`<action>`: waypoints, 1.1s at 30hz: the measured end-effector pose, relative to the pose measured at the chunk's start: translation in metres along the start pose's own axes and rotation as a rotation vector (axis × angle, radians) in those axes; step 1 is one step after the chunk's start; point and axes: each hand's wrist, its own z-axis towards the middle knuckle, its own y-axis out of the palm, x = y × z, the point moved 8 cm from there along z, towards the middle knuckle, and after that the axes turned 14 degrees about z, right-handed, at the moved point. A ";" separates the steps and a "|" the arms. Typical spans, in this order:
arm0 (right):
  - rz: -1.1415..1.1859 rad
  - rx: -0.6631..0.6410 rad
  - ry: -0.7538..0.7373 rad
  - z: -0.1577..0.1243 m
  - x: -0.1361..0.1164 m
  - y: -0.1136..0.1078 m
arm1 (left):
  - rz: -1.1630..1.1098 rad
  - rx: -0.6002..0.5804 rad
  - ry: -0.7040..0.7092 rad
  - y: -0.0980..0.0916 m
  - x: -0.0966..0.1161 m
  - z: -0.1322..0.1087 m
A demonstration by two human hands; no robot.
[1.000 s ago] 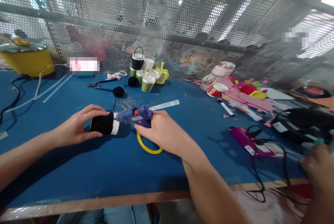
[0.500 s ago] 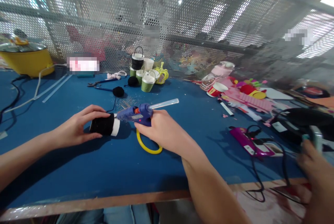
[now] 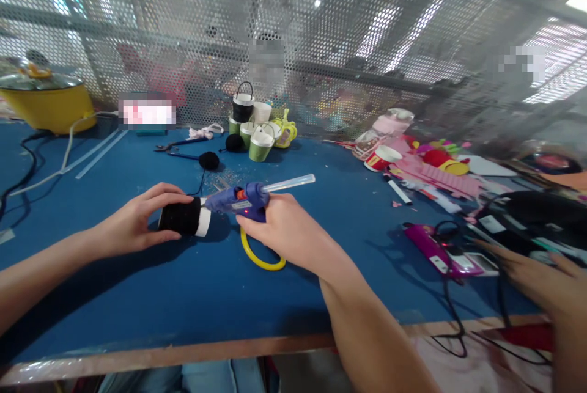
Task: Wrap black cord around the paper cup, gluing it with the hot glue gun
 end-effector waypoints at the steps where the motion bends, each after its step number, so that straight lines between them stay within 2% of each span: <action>1: -0.005 -0.002 -0.005 0.000 0.000 0.000 | -0.007 0.000 -0.011 0.000 -0.002 0.000; 18: -0.041 -0.078 -0.018 -0.002 0.001 0.007 | -0.028 0.009 -0.073 0.000 -0.011 0.002; 24: -0.029 -0.017 -0.057 0.000 -0.005 0.003 | -0.022 0.025 -0.054 -0.001 -0.007 0.000; 33: 0.019 0.034 0.006 0.003 0.001 0.001 | 0.016 0.007 -0.005 0.000 0.001 -0.001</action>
